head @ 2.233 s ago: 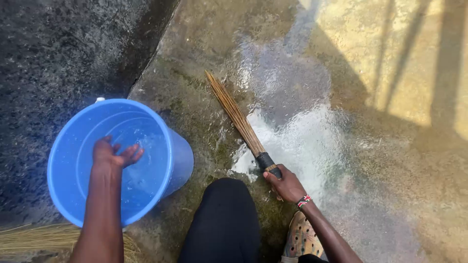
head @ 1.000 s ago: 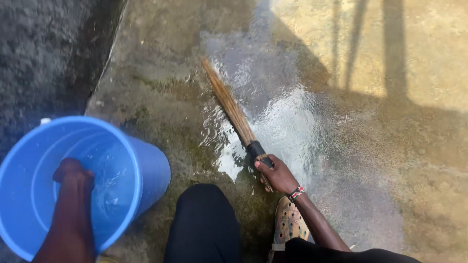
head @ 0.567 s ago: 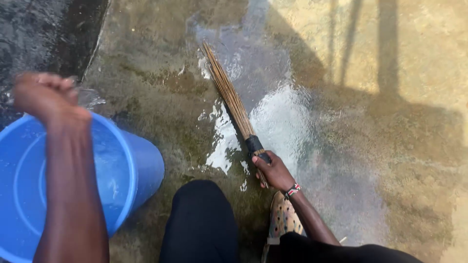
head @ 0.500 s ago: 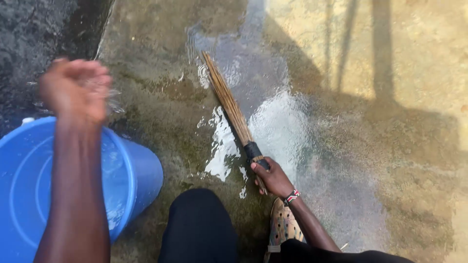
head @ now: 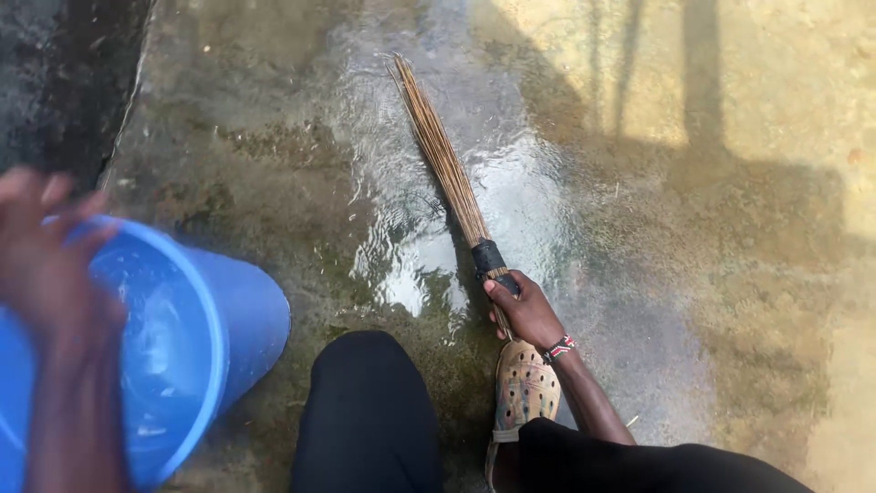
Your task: Scrubbing an outdoor concrete floor using water from a bucket and a hand-held broom.
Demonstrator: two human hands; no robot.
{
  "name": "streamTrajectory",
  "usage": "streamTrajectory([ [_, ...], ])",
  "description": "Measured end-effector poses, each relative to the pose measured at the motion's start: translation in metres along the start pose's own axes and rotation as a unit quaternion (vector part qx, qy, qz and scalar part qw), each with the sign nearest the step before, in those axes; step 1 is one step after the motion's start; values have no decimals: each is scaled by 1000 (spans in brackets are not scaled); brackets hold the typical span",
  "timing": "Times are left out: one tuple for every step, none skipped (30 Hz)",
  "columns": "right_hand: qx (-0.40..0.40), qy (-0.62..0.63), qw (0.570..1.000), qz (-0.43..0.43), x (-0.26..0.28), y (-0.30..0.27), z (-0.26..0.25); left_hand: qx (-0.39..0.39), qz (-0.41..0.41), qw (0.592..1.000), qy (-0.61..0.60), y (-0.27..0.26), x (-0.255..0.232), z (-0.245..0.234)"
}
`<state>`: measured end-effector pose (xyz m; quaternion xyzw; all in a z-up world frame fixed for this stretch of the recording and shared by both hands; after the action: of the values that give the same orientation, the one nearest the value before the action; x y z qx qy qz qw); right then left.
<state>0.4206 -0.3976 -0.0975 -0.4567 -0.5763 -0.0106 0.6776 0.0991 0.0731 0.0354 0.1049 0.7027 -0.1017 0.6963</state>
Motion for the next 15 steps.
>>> streamTrajectory([
  [-5, 1, 1000, -9, -1, 0, -6, -75, -66, 994, 33, -4, 34, -68],
  [-9, 4, 1000, -10, 3, -1, -11, -70, -65, 995, 33, 10, 92, -112],
  [-18, -4, 1000, 0, 6, -3, -17, -92, -138, 985, 36, 18, 149, -163],
  [-25, -15, 1000, 12, 7, -6, -23, -117, -214, 969, 40, 15, 194, -215],
  [-26, -14, 999, 15, 6, -5, -28, -115, -216, 969, 42, 15, 200, -207],
  [-38, -11, 999, 18, 6, -3, -33, -165, -268, 946, 74, 9, 211, -209],
  [-50, -9, 999, 21, 6, 0, -38, -215, -319, 917, 106, 1, 221, -211],
  [-49, -9, 999, 22, 3, 4, -40, -216, -319, 917, 107, 8, 246, -212],
  [-62, 6, 998, 7, 2, 8, -44, -191, -383, 896, 121, 10, 278, -211],
  [-74, 20, 997, -6, -2, 9, -47, -167, -446, 869, 136, 8, 310, -214],
  [-72, 20, 997, -3, -6, 10, -46, -169, -447, 868, 137, 10, 314, -226],
  [-80, 37, 996, -7, -8, 12, -48, -159, -429, 888, 39, 23, 319, -227],
  [-88, 55, 995, -10, -9, 14, -50, -148, -406, 900, -61, 37, 322, -227],
  [-92, 58, 994, -11, -4, 9, -49, -131, -380, 902, -159, 56, 325, -222],
  [-86, 55, 995, -11, 1, 4, -48, -113, -350, 894, -256, 76, 327, -217],
])
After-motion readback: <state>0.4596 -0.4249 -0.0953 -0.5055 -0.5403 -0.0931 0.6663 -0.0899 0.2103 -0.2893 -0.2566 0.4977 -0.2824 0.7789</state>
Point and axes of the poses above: each hand's wrist, its own y-axis towards the middle knuckle, its own z-axis out of the palm, x = y × z, the point moved 7 cm from there along y, towards the middle knuckle, and after that the axes turned 2 degrees about -z, right-handed, at the moved point
